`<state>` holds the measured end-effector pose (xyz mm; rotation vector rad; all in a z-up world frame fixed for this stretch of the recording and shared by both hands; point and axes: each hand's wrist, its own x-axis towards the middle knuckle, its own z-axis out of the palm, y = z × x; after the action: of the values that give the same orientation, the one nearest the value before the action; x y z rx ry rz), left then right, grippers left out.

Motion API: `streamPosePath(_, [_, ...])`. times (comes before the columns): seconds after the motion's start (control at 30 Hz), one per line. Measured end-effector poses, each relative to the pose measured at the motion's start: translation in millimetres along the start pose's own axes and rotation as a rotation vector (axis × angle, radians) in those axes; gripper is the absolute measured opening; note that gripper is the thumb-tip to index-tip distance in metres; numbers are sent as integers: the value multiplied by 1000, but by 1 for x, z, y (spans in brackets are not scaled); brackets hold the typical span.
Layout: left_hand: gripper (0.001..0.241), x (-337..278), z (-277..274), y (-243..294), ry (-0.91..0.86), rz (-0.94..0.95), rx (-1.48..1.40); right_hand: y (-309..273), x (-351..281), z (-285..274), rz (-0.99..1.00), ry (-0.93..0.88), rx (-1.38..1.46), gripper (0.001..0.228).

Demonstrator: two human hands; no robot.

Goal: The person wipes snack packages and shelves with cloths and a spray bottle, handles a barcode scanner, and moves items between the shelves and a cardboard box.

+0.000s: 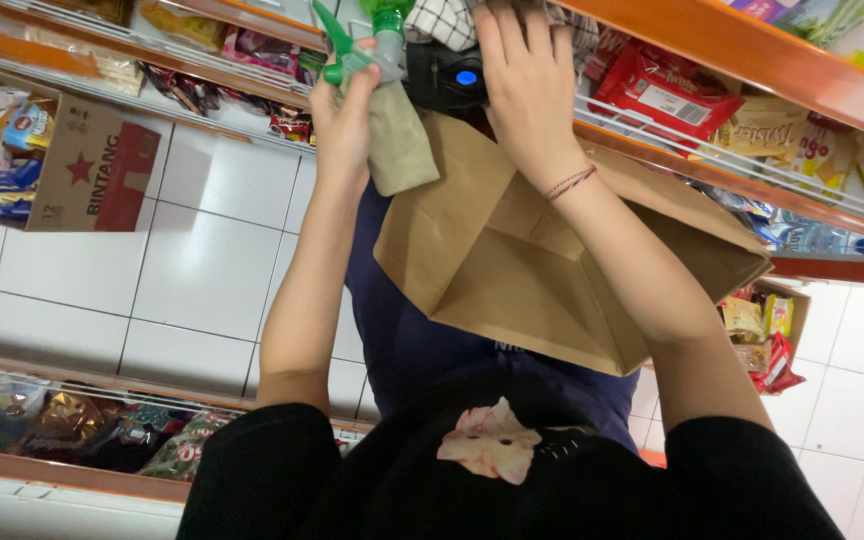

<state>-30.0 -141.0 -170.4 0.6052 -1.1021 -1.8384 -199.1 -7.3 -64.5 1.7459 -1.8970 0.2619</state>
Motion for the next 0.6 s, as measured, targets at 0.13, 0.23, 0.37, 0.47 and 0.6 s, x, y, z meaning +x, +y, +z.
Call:
streamPosePath(0.13, [30, 11, -10, -1, 49, 56, 40, -3, 6, 12, 57, -78, 93, 76])
streamPosePath(0.23, [31, 17, -14, -5, 50, 125, 67, -7, 8, 24, 76, -108, 65, 79])
streamPosePath(0.37, [33, 16, -13, -12, 66, 142, 60, -12, 12, 41, 106, -124, 11, 76])
streamPosePath(0.47, [33, 13, -10, -16, 58, 121, 26, -11, 8, 44, 139, -134, 119, 85])
streamPosePath(0.6, [25, 6, -7, -14, 96, 117, 100, -11, 1, 40, 162, -98, 234, 91])
